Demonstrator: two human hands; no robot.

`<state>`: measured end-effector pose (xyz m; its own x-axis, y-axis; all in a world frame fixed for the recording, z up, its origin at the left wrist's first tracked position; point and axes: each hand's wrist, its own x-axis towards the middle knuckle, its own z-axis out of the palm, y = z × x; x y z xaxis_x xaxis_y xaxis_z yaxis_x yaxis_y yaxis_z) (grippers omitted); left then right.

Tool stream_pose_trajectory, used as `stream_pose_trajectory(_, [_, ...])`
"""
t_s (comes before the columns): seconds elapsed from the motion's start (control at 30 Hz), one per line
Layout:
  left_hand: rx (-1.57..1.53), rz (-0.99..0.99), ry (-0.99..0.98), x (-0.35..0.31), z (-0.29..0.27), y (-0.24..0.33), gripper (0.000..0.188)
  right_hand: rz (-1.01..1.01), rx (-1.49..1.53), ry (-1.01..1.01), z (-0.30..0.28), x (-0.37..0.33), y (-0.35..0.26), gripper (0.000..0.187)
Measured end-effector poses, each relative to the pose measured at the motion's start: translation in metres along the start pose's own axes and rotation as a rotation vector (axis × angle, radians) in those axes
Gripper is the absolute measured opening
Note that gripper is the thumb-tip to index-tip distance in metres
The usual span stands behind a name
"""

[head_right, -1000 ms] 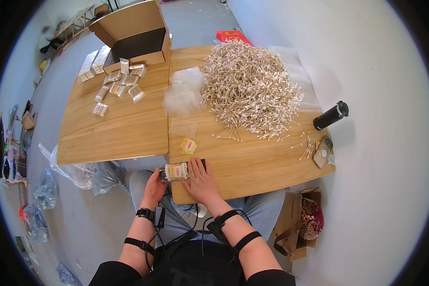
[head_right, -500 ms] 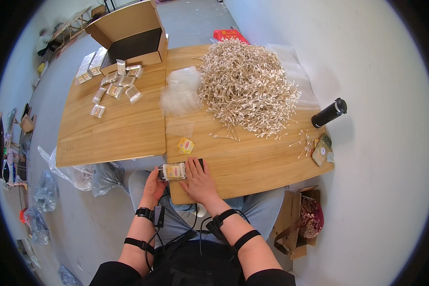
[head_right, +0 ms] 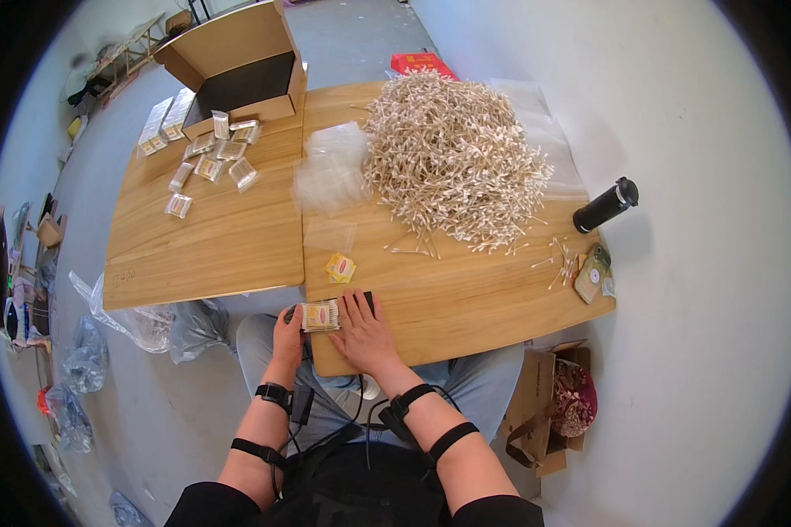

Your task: Group cotton swabs and place them into small plastic bags.

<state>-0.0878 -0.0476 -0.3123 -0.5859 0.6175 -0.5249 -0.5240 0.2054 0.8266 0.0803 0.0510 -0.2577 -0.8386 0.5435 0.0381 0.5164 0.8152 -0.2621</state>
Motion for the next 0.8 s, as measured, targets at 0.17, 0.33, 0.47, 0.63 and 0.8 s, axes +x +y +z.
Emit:
stream_pose_trajectory(0.17, [-0.232, 0.028, 0.022, -0.006, 0.005, -0.003, 0.026, 0.012, -0.027, -0.028, 0.002, 0.001, -0.001, 0.074])
stream_pose_trajectory(0.33, [-0.371, -0.032, -0.1, -0.021, -0.013, 0.003, 0.021, 0.003, 0.012, 0.032, 0.005, 0.0, 0.0, 0.075])
stream_pose_trajectory(0.47, [-0.349, -0.159, -0.15, -0.025, -0.028, 0.001, 0.018, -0.006, 0.007, 0.063, 0.006, -0.001, 0.001, 0.075])
stream_pose_trajectory(0.63, [-0.38, -0.202, -0.165, -0.026, -0.025, -0.002, 0.016, -0.049, 0.018, 0.115, 0.007, -0.003, 0.002, 0.071])
stream_pose_trajectory(0.8, [-0.384, -0.229, -0.146, -0.027, -0.023, -0.005, 0.016, -0.076, 0.012, 0.142, 0.013, -0.008, 0.005, 0.069])
